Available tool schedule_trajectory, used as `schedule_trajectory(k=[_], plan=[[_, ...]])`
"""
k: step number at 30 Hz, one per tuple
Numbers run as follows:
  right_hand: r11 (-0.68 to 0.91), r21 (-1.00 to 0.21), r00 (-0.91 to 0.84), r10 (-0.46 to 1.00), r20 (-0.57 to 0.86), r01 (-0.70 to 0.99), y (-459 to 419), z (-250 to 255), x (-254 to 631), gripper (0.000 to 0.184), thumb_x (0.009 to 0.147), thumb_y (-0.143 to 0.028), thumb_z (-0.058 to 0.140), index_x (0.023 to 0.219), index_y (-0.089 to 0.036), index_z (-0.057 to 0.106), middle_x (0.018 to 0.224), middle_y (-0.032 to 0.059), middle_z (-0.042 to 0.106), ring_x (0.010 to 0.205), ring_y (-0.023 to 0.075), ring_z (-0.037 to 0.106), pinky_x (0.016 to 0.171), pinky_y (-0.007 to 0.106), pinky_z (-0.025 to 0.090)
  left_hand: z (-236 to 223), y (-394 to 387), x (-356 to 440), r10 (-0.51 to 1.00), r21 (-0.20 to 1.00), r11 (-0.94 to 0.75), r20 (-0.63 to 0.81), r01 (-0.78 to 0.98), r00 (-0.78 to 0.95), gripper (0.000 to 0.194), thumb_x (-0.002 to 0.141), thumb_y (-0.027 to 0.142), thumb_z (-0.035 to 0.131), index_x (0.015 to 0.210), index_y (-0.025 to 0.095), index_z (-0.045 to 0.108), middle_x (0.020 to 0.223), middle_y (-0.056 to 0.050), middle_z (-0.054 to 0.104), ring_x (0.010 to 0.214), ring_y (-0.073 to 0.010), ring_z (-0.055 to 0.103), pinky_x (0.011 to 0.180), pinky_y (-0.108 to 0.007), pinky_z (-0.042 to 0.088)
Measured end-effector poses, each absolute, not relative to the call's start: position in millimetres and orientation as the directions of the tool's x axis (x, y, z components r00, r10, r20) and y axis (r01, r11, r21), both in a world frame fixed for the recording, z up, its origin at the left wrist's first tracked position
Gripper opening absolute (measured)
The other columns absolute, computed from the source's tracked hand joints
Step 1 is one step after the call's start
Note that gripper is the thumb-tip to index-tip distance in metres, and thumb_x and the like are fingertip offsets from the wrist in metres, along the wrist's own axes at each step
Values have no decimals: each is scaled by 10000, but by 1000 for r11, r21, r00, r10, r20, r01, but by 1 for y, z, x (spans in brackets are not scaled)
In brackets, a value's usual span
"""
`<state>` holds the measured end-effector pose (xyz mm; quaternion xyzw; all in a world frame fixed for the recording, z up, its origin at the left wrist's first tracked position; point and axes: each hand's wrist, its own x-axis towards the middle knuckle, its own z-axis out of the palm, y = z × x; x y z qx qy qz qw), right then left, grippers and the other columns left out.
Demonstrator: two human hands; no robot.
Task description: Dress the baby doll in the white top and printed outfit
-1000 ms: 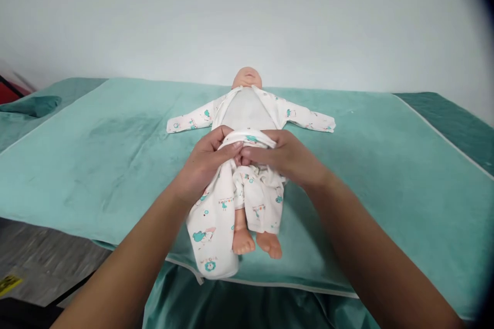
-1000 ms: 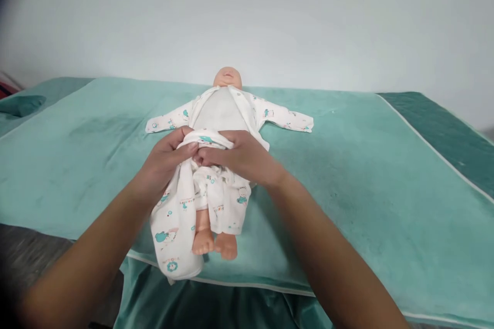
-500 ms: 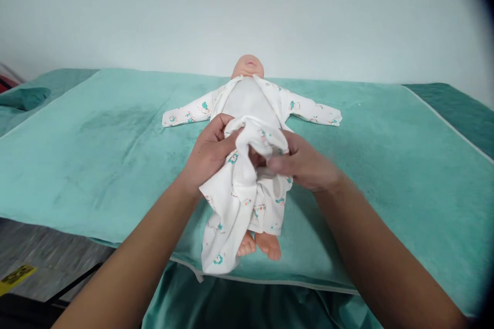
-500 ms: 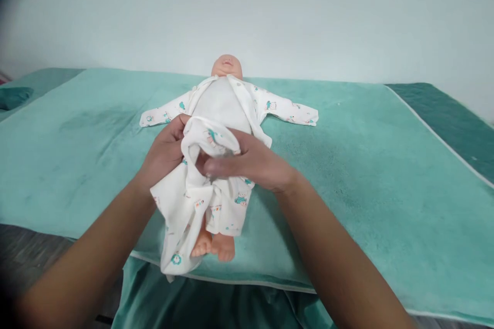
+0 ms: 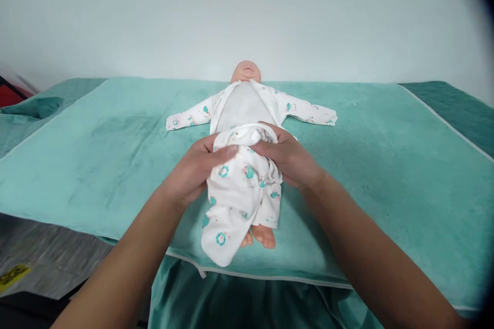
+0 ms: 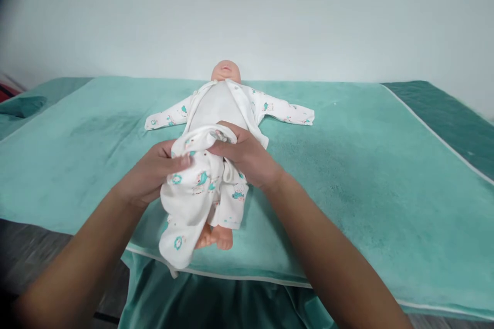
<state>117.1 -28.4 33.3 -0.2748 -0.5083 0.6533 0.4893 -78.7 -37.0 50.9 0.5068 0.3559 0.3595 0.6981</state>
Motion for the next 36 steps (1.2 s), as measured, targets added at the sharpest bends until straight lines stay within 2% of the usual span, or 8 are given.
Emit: schedule_trajectory(k=[4, 8, 13, 17, 22, 25, 30, 36], plan=[[11, -991, -557, 826, 82, -130, -30, 42, 122, 345, 748, -404, 787, 988, -176, 691, 905, 15, 699, 844, 179, 639, 765, 300, 506, 53, -35, -61, 961, 941, 116, -27, -317, 274, 277, 777, 319, 756, 1006, 180, 687, 759, -24, 716, 630, -162, 665, 580, -243, 516], [16, -999, -710, 704, -9, 29, -31, 47, 129, 370, 685, -355, 837, 988, -176, 724, 956, 28, 725, 919, 220, 661, 802, 331, 520, 57, -33, -52, 963, 925, 153, -60, -348, 262, 327, 778, 329, 743, 1047, 159, 670, 765, -39, 713, 688, -198, 686, 628, -274, 539], [-53, -961, -534, 839, 103, -270, -29, 37, 125, 371, 731, -325, 798, 1059, -191, 688, 990, 25, 716, 930, 197, 661, 848, 331, 516, 53, -34, -64, 927, 924, 229, -111, -306, 357, 352, 845, 461, 666, 980, 137, 687, 764, -42, 702, 695, -190, 667, 613, -261, 506], [-87, -873, -381, 917, 119, -481, -26, 30, 120, 278, 735, -303, 777, 960, -212, 640, 829, -28, 663, 743, 134, 625, 691, 248, 504, 46, -37, -79, 873, 960, 232, -134, -157, 469, 380, 783, 502, 729, 798, 124, 693, 683, -32, 668, 574, -125, 582, 513, -216, 420], [-68, -895, -354, 929, 104, -441, -30, 31, 117, 293, 720, -329, 789, 934, -206, 629, 819, -29, 649, 722, 127, 604, 671, 236, 491, 50, -41, -73, 898, 956, 223, -126, -189, 422, 295, 746, 341, 791, 946, 137, 715, 794, -54, 717, 648, -154, 636, 587, -237, 474], [-35, -948, -436, 893, 113, -318, -32, 35, 119, 352, 740, -364, 788, 1019, -190, 663, 909, 4, 685, 809, 154, 629, 732, 265, 503, 53, -40, -61, 949, 926, 137, -20, -353, 314, 355, 814, 381, 712, 1095, 166, 685, 824, -58, 722, 688, -185, 666, 633, -271, 515], [-55, -996, -707, 707, 13, -73, -31, 39, 128, 348, 664, -281, 848, 956, -154, 708, 881, 15, 699, 806, 171, 635, 712, 280, 512, 51, -38, -55, 940, 917, 213, -98, -336, 327, 422, 830, 486, 669, 1064, 135, 697, 712, -69, 701, 624, -202, 652, 559, -276, 498], [-76, -919, -466, 876, 124, -387, -31, 31, 121, 288, 711, -271, 812, 951, -182, 680, 845, -13, 674, 737, 129, 614, 670, 242, 493, 53, -48, -75, 899, 979, 202, -170, -39, 403, 371, 776, 471, 739, 949, 143, 729, 810, -72, 736, 654, -183, 648, 549, -247, 471]])
